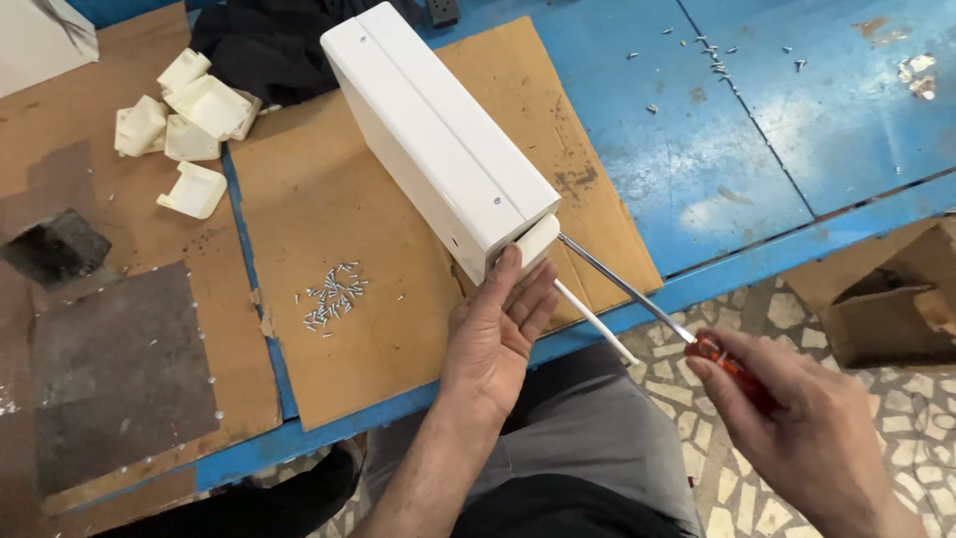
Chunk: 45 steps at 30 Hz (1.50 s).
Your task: Assembling a white plastic hardware enclosure using a screwdriver to pry and align components.
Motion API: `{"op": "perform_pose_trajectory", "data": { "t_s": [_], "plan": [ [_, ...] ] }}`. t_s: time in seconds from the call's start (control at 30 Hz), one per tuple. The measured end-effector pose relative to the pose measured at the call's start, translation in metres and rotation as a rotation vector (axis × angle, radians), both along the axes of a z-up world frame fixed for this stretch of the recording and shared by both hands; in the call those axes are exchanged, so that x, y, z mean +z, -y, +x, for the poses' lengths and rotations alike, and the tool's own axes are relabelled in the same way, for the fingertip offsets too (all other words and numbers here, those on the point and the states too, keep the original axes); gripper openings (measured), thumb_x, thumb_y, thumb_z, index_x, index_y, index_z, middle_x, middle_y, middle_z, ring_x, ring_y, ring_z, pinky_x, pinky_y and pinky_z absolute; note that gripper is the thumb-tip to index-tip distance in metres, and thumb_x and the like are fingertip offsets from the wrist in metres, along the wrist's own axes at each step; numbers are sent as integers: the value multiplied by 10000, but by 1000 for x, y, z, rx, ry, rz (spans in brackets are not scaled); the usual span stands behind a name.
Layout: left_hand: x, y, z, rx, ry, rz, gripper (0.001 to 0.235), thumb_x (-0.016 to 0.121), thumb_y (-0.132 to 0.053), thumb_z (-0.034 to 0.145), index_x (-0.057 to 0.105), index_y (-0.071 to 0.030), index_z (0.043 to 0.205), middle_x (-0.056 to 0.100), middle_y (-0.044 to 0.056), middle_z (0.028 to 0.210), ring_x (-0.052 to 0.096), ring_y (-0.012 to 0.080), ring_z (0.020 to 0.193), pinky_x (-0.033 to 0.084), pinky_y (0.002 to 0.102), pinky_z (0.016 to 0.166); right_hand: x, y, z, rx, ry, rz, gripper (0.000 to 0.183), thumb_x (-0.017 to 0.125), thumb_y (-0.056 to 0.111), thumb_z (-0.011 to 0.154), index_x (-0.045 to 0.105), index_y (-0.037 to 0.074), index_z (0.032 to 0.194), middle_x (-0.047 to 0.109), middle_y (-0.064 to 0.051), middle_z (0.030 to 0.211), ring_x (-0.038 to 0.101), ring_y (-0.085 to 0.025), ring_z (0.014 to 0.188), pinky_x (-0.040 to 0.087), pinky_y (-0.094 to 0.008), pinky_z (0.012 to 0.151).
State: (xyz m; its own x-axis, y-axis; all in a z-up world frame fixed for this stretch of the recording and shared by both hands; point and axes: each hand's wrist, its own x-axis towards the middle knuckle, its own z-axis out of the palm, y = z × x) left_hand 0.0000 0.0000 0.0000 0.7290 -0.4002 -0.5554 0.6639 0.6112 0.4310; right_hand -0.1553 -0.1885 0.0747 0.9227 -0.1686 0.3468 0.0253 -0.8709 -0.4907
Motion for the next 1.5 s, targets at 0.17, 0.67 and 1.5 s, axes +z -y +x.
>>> {"op": "perform_pose_trajectory", "data": {
  "t_s": [0.17, 0.67, 1.5],
  "plan": [
    [4, -4, -1, -36, 1, 2, 529, 815, -332, 817, 657, -62, 1243, 753, 116, 1149, 723, 214, 1116, 555, 401, 985, -73, 60, -25, -278, -741, 961, 384, 609, 409, 1017, 731, 45, 999, 586, -88, 566, 476, -147, 441, 381, -318, 381],
    [3, -10, 1, -68, 41, -7, 580, 804, -375, 816, 651, -50, 1271, 738, 123, 1201, 702, 221, 1172, 498, 451, 1041, -39, 32, -5, -309, -658, 723, 440, 698, 414, 894, 746, 73, 1168, 729, -50, 745, 657, -99, 553, 530, -269, 501],
    [-1, -13, 2, -79, 19, -30, 537, 794, -337, 839, 661, -36, 1263, 744, 149, 1200, 717, 232, 1147, 507, 440, 1031, -43, 22, -11, -45, -227, 459, 305, 707, 265, 950, 695, 37, 1153, 765, -9, 844, 666, -37, 668, 547, -209, 531]
  ]
}}
